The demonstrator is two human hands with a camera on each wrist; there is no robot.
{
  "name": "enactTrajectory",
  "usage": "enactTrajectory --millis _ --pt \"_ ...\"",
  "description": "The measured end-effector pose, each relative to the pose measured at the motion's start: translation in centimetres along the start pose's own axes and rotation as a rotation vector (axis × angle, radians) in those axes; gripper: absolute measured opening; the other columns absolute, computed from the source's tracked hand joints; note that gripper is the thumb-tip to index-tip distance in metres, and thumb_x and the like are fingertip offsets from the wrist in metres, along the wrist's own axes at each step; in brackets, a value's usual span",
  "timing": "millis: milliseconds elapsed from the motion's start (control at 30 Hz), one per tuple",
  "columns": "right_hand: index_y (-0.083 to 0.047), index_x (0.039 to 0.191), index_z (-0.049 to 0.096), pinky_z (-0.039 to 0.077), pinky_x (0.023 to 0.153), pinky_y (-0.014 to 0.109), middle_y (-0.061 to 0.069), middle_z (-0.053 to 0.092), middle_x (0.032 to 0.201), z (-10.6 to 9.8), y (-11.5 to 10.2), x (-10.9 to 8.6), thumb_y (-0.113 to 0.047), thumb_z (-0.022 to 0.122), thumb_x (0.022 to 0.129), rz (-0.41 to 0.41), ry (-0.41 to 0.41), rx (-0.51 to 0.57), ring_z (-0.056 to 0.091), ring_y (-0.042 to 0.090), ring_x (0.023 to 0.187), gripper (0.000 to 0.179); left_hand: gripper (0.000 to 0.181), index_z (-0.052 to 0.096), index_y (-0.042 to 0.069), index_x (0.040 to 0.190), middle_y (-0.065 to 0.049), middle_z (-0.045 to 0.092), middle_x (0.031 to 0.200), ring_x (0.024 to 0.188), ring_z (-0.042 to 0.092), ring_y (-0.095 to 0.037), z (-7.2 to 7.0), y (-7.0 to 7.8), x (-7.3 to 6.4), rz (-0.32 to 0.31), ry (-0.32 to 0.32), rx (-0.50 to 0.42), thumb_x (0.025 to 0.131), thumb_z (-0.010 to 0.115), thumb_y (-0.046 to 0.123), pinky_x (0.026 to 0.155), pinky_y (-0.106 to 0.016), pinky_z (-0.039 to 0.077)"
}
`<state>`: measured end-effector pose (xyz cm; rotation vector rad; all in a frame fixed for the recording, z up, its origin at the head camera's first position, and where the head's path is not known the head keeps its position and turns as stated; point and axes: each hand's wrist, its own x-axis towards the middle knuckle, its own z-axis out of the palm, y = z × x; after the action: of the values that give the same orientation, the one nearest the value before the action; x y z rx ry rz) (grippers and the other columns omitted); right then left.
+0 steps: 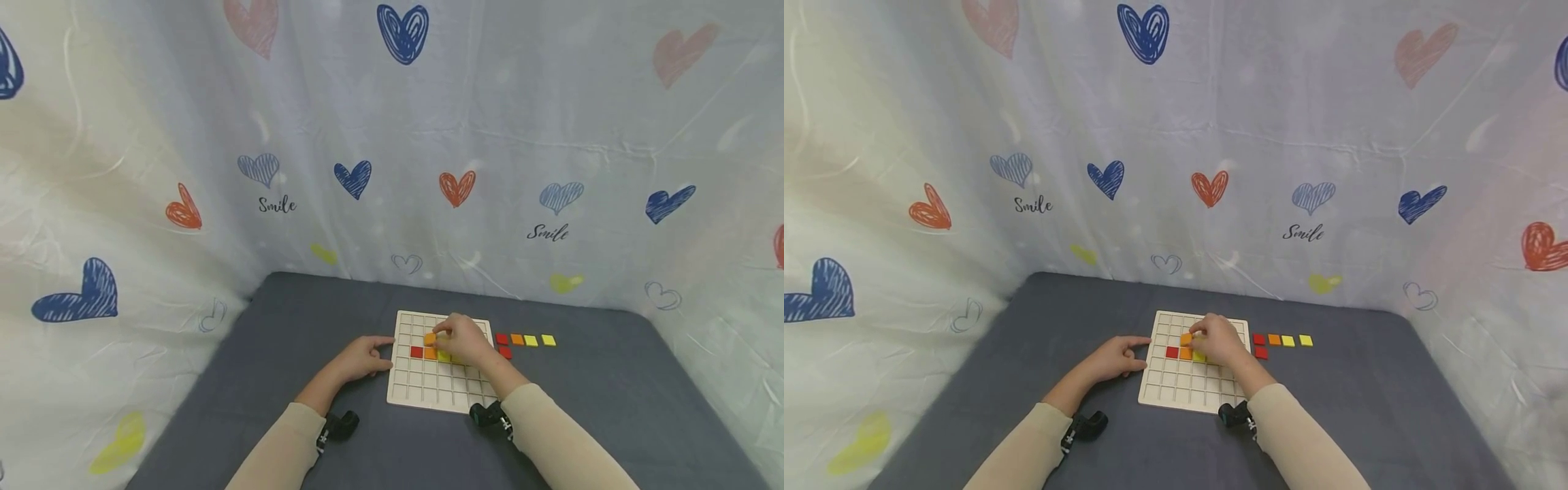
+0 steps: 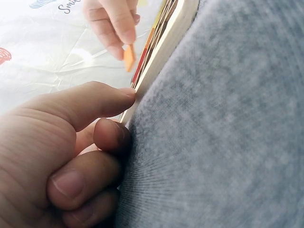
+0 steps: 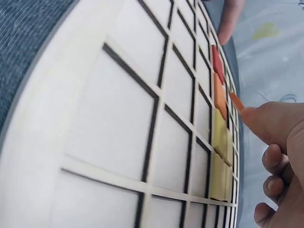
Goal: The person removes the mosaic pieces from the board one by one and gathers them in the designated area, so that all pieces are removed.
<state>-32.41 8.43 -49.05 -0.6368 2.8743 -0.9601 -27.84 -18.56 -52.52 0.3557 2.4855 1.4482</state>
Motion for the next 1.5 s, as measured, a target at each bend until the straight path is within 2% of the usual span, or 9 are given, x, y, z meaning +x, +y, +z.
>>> enactTrajectory --millis 267,500,733,833,1067,1267,1500 --pt "-0.011 0.121 0.076 0.036 0.067 0.039 0.004 0.050 0.093 -2.4 1.0 -0.7 -0.019 0.074 0.096 0.028 0.017 0.140 0.044 0.023 0.085 0.026 0.060 0.056 0.005 0.147 0.002 0.048 0.050 0.042 0.035 -0.009 0.0 0.3 0.1 -0.005 0.005 0.004 0.092 0.077 0.012 0.043 -0.025 0.027" --pt "-0.008 0.124 0.074 0.032 0.068 0.040 0.005 0.050 0.094 -4.3 2.9 -1.9 -0.017 0.072 0.098 0.012 0.063 0.140 0.041 0.023 0.084 0.028 0.060 0.056 0.004 0.147 0.002 0.047 0.051 0.043 0.035 -0.009 0.1 0.3 0.0 -0.013 0.003 -0.002 0.092 0.077 0.011 0.044 -0.025 0.028" --pt "-0.004 0.123 0.074 0.037 0.058 0.035 0.005 0.053 0.095 -5.9 5.2 -3.7 -0.016 0.072 0.098 0.054 0.111 0.141 0.041 0.022 0.072 0.027 0.060 0.056 0.005 0.148 0.002 0.048 0.050 0.042 0.035 -0.010 0.2 0.0 0.0 -0.003 0.003 0.006 0.092 0.077 0.013 0.044 -0.026 0.027" --pt "-0.003 0.123 0.073 0.037 0.060 0.036 0.007 0.055 0.096 -6.6 6.4 -4.6 -0.014 0.072 0.098 0.071 0.121 0.140 0.043 0.024 0.076 0.028 0.060 0.056 0.006 0.147 0.002 0.048 0.051 0.043 0.036 -0.010 0.2 -0.1 0.0 0.001 0.007 0.016 0.092 0.077 0.013 0.044 -0.026 0.028" --pt "-0.001 0.124 0.072 0.044 0.074 0.040 0.010 0.063 0.108 -7.9 8.7 -6.3 -0.015 0.072 0.097 0.117 0.150 0.081 0.053 0.027 0.094 0.029 0.060 0.056 0.005 0.147 0.002 0.048 0.050 0.043 0.036 -0.010 0.1 -0.1 0.0 0.008 0.012 0.017 0.092 0.077 0.012 0.044 -0.026 0.028" --pt "0.003 0.121 0.073 0.042 0.072 0.041 0.014 0.059 0.101 -8.2 10.5 -7.7 -0.010 0.072 0.096 0.196 0.178 0.053 0.049 0.029 0.089 0.028 0.059 0.057 0.004 0.146 0.003 0.048 0.050 0.042 0.035 -0.009 0.1 0.0 0.0 0.019 0.012 0.014 0.091 0.077 0.012 0.043 -0.026 0.029" --pt "0.003 0.120 0.072 0.046 0.080 0.050 0.016 0.059 0.107 -8.2 11.7 -9.0 -0.010 0.072 0.096 0.264 0.152 0.022 0.054 0.031 0.094 0.027 0.059 0.057 0.004 0.146 0.002 0.048 0.050 0.043 0.036 -0.010 0.1 -0.1 0.1 0.018 0.008 0.010 0.091 0.077 0.013 0.044 -0.026 0.029"
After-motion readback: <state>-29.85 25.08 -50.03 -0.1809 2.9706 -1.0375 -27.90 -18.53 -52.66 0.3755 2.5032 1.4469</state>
